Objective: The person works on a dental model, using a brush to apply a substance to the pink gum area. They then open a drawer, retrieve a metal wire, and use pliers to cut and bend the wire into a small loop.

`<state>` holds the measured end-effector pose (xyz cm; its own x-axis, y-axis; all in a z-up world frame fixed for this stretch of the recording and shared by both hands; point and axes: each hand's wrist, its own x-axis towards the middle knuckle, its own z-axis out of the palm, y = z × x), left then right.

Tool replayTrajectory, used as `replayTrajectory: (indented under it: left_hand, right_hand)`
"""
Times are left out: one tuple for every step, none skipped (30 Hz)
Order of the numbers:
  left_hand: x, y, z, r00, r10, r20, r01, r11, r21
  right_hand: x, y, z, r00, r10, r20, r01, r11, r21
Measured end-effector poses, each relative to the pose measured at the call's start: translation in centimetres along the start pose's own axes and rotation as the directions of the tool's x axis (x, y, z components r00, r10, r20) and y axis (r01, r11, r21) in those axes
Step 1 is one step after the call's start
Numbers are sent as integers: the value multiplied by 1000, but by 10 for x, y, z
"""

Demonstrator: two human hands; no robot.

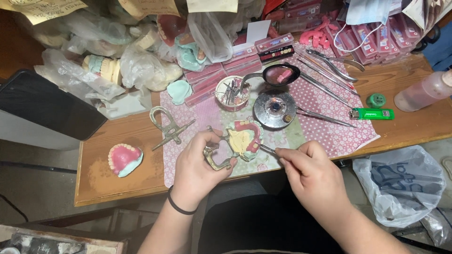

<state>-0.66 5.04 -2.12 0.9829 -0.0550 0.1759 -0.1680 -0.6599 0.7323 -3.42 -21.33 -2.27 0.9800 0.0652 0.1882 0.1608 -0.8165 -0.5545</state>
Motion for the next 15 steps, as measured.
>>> replayTrajectory:
  left_hand:
    - [0, 0, 0, 1000, 0, -1, 0, 1000, 0]
    - [0, 0, 0, 1000, 5, -2, -5, 1000, 1]
    - [0, -1, 0, 1000, 11, -4, -11, 1000, 2]
    - [0, 0, 0, 1000, 11, -3, -11, 1000, 3]
    - [0, 0, 0, 1000, 12, -4, -11, 1000, 4]
    - [0, 1, 0, 1000, 12, -6, -12, 1000, 6]
    - [0, 0, 0, 1000, 12, -5, -12, 1000, 6]
    - [0, 0, 1, 1000, 24, -10, -24, 1000, 9]
    - [0, 0, 1, 999, 36, -14, -36, 999, 11]
    - [0, 0, 1, 999, 37, -14, -37, 999, 12]
    - [-1, 0, 1, 999, 43, -19, -43, 999, 14]
    - [-1, 1, 1, 999, 49, -24, -49, 999, 16]
    - [-1, 1, 1, 998, 51, -23, -50, 999, 17]
    - [-1, 1, 1, 999, 44, -29, -43, 999, 22]
    - [-1, 1, 2, 999, 37, -35, -36, 999, 27]
  right_hand:
    - [-2, 1, 3, 1000, -1, 0, 1, 1000, 0]
    - [-4, 1, 6, 999, -28, -46, 25, 998, -59]
    - [-6, 2, 9, 994, -57, -91, 46, 992, -120]
    - [-7, 2, 11, 994, -56, -91, 45, 992, -119]
    - [-9, 2, 13, 990, -73, -121, 54, 987, -153]
    - [-9, 2, 15, 984, -93, -151, 63, 980, -188]
    - [-10, 2, 16, 984, -92, -151, 63, 980, -187]
    - [-10, 2, 17, 976, -122, -181, 85, 977, -198]
    - [-10, 2, 19, 966, -151, -210, 107, 972, -209]
    - [-11, 2, 21, 966, -151, -211, 106, 972, -209]
    - [-12, 3, 23, 962, -151, -229, 98, 969, -229]
    - [-13, 4, 26, 957, -151, -246, 89, 965, -248]
    - [-14, 5, 28, 957, -151, -247, 88, 965, -248]
    - [-14, 7, 30, 958, -139, -252, 72, 963, -258]
    - [-15, 8, 32, 958, -126, -256, 55, 962, -268]
